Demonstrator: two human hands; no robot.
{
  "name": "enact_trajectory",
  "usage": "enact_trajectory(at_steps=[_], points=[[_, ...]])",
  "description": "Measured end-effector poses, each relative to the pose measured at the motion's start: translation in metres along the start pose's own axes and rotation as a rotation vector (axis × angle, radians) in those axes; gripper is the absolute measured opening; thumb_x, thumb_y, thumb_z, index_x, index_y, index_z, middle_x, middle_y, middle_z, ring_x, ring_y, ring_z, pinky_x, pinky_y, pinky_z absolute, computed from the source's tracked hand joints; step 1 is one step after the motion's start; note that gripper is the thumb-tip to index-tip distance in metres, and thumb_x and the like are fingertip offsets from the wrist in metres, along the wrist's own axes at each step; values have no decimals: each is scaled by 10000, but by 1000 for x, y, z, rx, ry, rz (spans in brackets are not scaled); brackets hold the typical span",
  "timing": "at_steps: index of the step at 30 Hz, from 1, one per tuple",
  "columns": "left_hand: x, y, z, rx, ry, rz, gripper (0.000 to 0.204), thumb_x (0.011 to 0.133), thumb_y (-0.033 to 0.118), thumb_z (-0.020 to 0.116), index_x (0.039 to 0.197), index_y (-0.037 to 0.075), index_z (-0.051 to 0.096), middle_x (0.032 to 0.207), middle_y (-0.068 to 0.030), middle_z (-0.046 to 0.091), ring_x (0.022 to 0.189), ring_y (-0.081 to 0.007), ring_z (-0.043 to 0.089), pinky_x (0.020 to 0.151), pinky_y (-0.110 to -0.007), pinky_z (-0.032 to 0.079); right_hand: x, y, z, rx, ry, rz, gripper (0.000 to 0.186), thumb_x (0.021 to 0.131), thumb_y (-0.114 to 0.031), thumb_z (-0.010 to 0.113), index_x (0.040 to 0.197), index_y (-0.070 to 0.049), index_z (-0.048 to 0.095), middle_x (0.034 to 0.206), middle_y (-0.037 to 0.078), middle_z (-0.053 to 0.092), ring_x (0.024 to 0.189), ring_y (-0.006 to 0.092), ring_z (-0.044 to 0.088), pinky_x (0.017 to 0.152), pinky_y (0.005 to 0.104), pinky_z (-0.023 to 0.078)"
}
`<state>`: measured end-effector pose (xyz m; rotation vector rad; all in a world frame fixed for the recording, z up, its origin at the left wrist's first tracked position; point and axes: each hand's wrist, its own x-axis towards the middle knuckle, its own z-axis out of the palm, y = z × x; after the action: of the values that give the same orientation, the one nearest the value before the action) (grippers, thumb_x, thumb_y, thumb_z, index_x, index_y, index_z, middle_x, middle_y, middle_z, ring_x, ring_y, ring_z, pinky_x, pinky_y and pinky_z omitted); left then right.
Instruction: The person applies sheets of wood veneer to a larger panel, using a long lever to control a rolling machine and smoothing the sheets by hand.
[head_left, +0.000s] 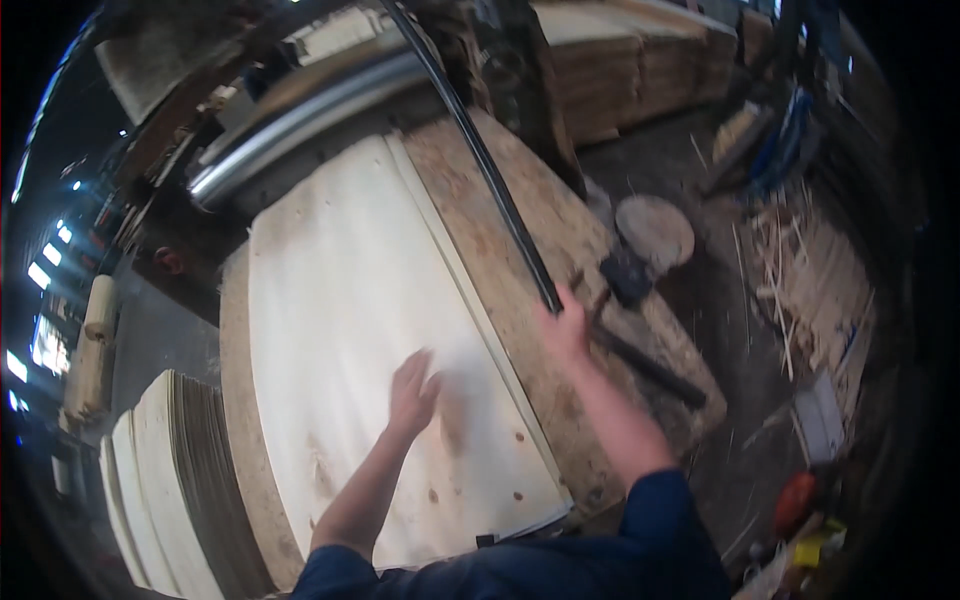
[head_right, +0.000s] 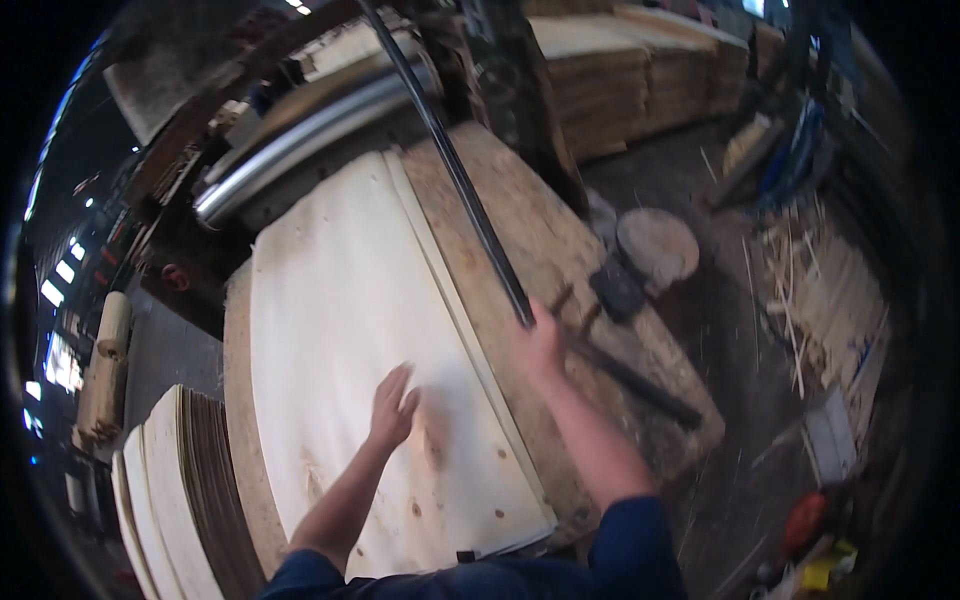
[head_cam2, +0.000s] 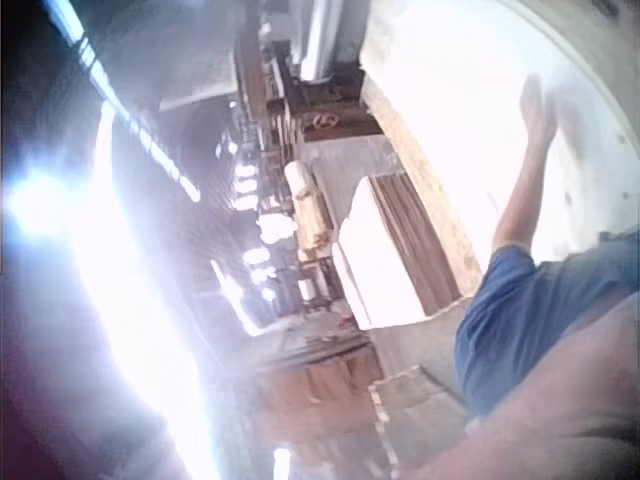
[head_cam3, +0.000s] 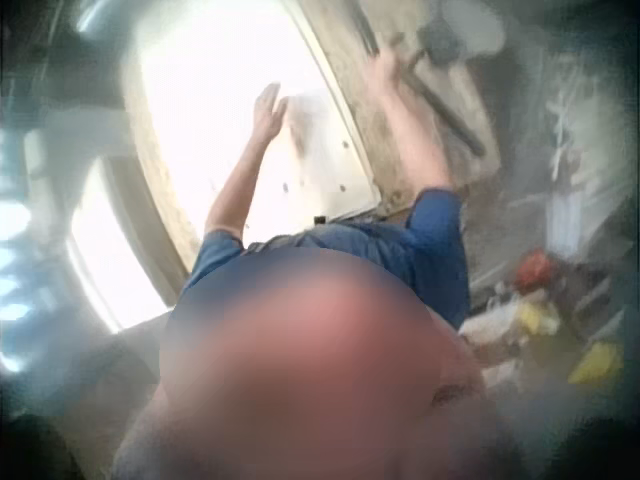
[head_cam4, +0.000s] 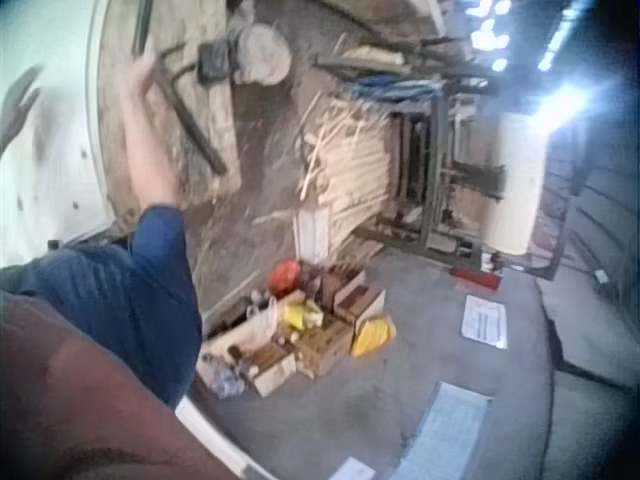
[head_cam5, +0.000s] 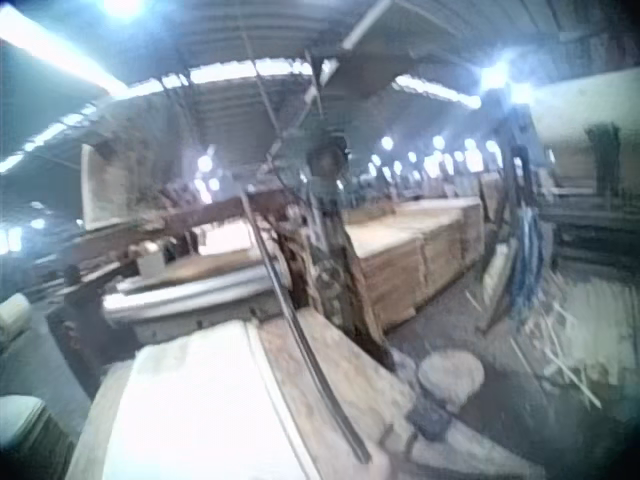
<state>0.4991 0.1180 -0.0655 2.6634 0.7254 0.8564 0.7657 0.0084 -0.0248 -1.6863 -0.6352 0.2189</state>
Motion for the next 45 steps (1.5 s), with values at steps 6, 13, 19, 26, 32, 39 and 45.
enact_trajectory(at_steps=[6,13,19,26,32,39,45], points=[[-133,14,-1,293,-333,-588,580,899,288,424,1420,48,336,1483,-166,307,1386,-335,249,1118,-523,130,103,58,14,-262,44,-75,367,788,-390,678,932,-65,589,788,196,644,792,405,620,658,466,482],[-151,4,-6,236,-164,-571,575,858,249,497,1384,43,394,1449,-156,370,1365,-332,297,1118,-514,144,106,114,0,-781,-64,-142,370,773,-343,677,1005,-56,645,1129,161,597,1050,313,568,873,428,457],[-148,5,-13,218,-177,-529,566,851,293,513,1351,45,418,1409,-162,408,1332,-340,337,1101,-524,190,3,87,-9,-671,9,-504,327,851,-126,565,1146,15,574,1192,201,547,1111,365,518,951,427,416],[-159,-1,-3,229,-109,-497,559,872,314,496,1347,36,397,1421,-143,383,1337,-316,317,1102,-513,192,-244,51,38,-390,-542,-560,324,832,-195,606,1133,-73,604,1272,125,509,1215,314,449,1031,460,349],[-196,-21,-52,25,-289,-400,478,899,316,459,1339,133,423,1444,-71,367,1351,-287,302,1095,-498,234,-307,55,39,-670,-532,-567,347,870,-282,545,1170,-116,596,1314,74,498,1284,291,377,1082,515,245],[-365,-40,-147,287,-199,-677,572,923,396,437,1424,141,336,1496,-57,301,1394,-259,246,1125,-502,165,-325,50,39,-804,-440,-584,386,882,-244,513,1238,-102,553,1366,81,469,1301,286,380,1096,489,228],[-416,-48,-166,346,-92,-756,621,906,416,455,1441,136,310,1469,-88,338,1379,-296,266,1114,-541,168,-326,56,41,-834,-393,-648,368,857,-235,535,1199,-100,563,1330,76,490,1274,288,392,1071,505,259]])
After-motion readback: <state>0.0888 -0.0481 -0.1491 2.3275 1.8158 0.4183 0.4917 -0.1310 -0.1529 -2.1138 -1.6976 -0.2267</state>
